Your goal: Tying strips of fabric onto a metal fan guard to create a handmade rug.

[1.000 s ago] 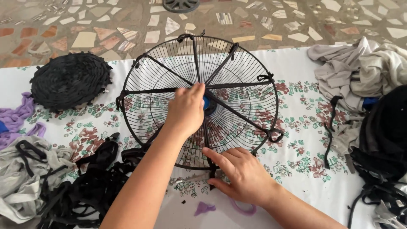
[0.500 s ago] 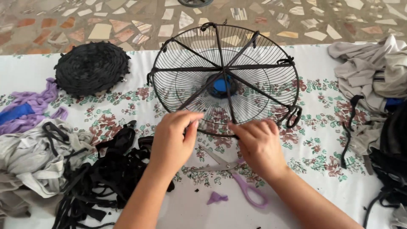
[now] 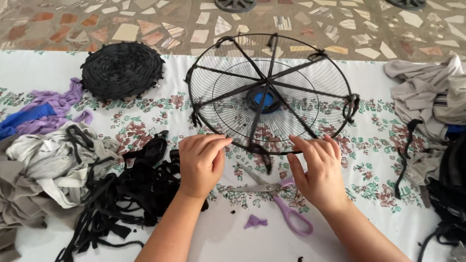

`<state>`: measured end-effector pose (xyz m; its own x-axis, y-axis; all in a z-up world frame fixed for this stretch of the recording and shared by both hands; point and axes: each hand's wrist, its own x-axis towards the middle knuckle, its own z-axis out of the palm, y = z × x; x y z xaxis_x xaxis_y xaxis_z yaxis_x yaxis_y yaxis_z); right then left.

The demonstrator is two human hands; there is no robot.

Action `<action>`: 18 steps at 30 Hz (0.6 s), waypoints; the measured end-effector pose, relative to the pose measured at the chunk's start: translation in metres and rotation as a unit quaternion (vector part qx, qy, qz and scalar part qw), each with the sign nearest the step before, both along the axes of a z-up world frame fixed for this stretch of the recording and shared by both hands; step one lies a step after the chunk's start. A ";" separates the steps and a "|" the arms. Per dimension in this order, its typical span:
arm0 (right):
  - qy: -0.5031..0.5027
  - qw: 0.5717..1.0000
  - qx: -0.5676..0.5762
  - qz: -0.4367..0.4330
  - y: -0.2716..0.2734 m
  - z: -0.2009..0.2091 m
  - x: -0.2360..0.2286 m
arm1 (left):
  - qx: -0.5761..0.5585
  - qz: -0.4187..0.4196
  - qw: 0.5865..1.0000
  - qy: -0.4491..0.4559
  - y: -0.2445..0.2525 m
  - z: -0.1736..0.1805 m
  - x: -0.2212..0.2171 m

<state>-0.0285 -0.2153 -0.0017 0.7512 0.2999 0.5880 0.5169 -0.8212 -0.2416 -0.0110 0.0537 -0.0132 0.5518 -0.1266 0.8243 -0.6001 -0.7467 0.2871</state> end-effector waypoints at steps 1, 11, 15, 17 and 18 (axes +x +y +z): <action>-0.001 1.000 -0.001 -0.002 0.005 0.005 -0.003 | -0.001 -0.002 1.000 -0.001 -0.003 0.000 0.001; -0.030 0.999 -0.004 0.038 0.015 0.011 -0.008 | 0.023 -0.077 0.996 0.047 -0.021 -0.008 -0.002; -0.020 0.994 0.003 0.105 0.031 0.012 -0.025 | 0.043 -0.094 0.995 0.001 -0.027 0.004 -0.015; 0.074 0.987 -0.029 0.137 0.034 -0.027 -0.018 | 0.042 -0.111 0.991 -0.055 -0.040 0.001 -0.016; 0.169 0.970 -0.062 0.166 0.035 -0.047 -0.015 | 0.042 -0.129 0.985 -0.109 -0.046 -0.001 -0.018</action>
